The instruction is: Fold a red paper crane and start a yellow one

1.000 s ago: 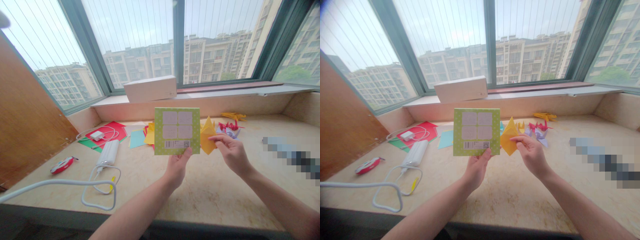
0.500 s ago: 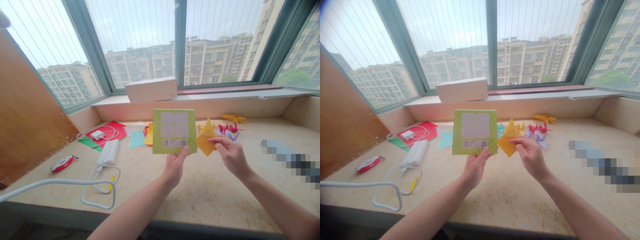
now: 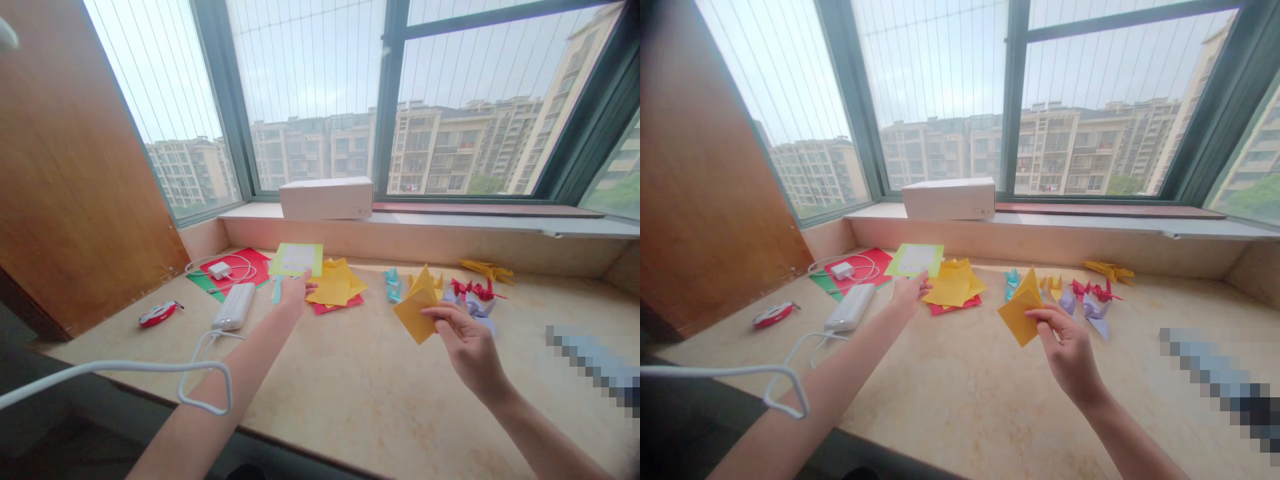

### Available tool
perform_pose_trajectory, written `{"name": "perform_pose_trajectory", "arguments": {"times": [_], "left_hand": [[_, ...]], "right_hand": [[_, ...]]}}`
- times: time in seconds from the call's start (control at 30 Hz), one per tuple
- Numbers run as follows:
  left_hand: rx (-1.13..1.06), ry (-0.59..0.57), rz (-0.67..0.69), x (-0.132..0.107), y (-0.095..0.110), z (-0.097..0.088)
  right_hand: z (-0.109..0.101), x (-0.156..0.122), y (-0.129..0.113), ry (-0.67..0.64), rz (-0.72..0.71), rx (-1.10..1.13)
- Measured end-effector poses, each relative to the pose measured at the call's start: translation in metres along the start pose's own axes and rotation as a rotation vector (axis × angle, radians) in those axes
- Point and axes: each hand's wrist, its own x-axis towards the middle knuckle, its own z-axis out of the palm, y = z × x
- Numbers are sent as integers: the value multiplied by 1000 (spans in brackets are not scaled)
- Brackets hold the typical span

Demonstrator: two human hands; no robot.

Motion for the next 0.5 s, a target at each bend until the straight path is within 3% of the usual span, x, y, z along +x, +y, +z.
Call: {"name": "perform_pose_trajectory", "arguments": {"times": [0.23, 0.37, 0.5], "left_hand": [[114, 145, -75, 68, 22, -17], [140, 204, -81, 87, 22, -15], [160, 198, -53, 90, 20, -11]], "right_hand": [[2, -1, 3, -5, -20, -42], [2, 1, 1, -11, -43, -67], [2, 3, -6, -10, -45, -56]]}}
